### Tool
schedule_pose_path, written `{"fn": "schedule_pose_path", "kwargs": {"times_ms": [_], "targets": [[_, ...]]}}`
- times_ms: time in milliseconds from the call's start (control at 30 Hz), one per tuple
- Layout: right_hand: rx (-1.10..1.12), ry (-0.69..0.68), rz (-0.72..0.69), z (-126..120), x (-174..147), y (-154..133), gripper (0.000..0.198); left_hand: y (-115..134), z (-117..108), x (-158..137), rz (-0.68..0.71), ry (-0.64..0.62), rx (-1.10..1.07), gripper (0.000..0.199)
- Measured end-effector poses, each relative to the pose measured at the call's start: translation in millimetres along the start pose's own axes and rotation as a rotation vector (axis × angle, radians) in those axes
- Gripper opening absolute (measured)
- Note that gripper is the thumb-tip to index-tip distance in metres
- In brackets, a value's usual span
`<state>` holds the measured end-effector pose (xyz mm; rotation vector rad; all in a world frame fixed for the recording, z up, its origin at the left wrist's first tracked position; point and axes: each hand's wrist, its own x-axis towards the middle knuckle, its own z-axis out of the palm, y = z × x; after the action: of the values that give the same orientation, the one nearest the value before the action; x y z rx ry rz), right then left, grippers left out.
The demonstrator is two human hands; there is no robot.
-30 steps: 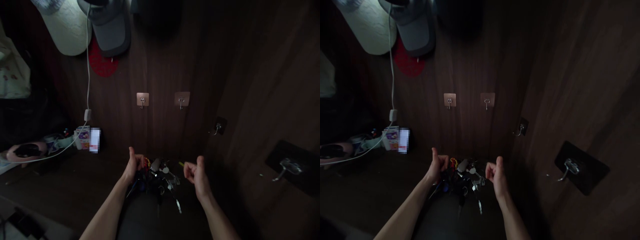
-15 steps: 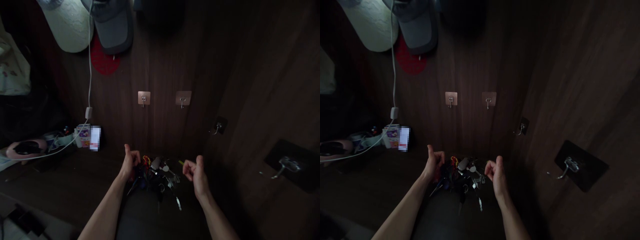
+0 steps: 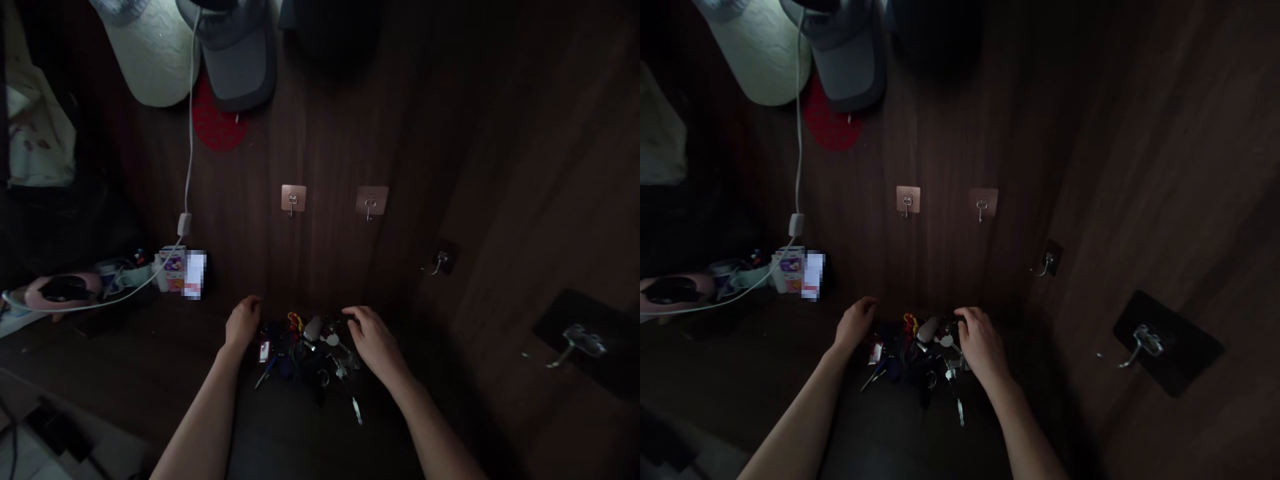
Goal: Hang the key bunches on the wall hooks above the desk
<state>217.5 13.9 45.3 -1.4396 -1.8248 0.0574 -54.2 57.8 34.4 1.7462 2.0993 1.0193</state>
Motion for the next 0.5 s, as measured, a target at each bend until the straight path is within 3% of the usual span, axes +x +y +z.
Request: {"fn": "schedule_pose_path", "kwargs": {"times_ms": [100,233,500], "targets": [[0.039,0.164,0.008,16,-6,25,0.027,-3,-4,1,-0.055,-0.140,0.127,0.031],[0.082,0.149,0.026,31,-12,43,0.026,-4,0,1,-0.017,-0.193,0.168,0.034],[0.095,0.088,-0.048,47,-13,28,0.026,-5,16,-5,0.184,-0.275,0.095,0.021]]}}
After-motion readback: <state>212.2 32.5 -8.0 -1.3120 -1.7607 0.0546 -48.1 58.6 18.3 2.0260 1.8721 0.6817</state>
